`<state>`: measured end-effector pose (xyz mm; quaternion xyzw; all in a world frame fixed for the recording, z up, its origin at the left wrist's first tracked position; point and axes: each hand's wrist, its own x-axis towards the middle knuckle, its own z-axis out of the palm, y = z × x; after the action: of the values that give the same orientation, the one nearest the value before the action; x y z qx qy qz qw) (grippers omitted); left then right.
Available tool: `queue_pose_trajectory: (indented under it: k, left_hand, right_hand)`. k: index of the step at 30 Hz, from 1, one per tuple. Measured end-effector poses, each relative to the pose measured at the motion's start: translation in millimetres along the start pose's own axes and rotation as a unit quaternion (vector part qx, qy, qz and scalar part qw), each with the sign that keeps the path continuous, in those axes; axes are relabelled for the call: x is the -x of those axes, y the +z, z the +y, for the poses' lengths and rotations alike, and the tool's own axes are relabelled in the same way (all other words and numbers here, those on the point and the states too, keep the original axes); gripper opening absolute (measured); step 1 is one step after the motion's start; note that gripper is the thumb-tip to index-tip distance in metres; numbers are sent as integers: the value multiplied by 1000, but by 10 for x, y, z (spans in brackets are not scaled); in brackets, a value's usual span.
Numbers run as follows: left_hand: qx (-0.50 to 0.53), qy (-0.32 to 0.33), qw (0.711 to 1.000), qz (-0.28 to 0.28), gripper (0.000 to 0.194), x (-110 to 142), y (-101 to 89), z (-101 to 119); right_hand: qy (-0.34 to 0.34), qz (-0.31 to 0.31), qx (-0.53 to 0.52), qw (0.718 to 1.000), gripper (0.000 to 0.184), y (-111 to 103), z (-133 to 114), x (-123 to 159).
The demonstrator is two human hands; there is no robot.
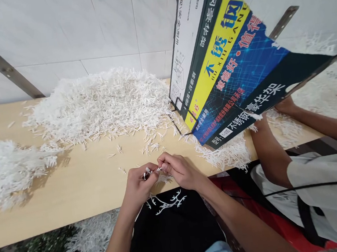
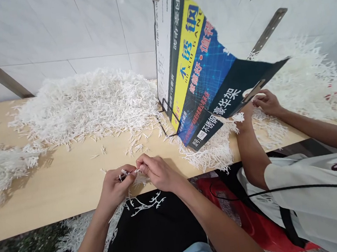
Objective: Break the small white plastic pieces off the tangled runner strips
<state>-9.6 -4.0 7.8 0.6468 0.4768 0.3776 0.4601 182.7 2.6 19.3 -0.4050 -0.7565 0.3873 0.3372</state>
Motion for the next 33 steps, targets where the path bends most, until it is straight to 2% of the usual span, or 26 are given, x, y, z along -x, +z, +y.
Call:
queue_pose_trajectory:
  k: [5,12,20,26,30,33]
  left_hand:
    - [-2,-25,1000,4,25,-14,19,1]
    - [9,-25,1000,-12,29,-25,22,58]
    - [44,-46,998,21,37,-23,26,41]
    - [39,-41,997,53,36,-15,40,8]
    - [24,-35,998,51,33,-14,44,5]
    - [-7,-25,999,29,33,-1,41,-1]
  right_hand:
    - [9,32,-6,999,17,3,19,-12]
    - [-7,56,-19,998,13,44,72,-12]
    - [5,75,-84,994,15,69,80,30]
    - [-21,61,-13,998,28,75,38,42]
    - [-32,71,39,996,24,124,78,50]
    - [-32,87,70,993,18,168,124,65]
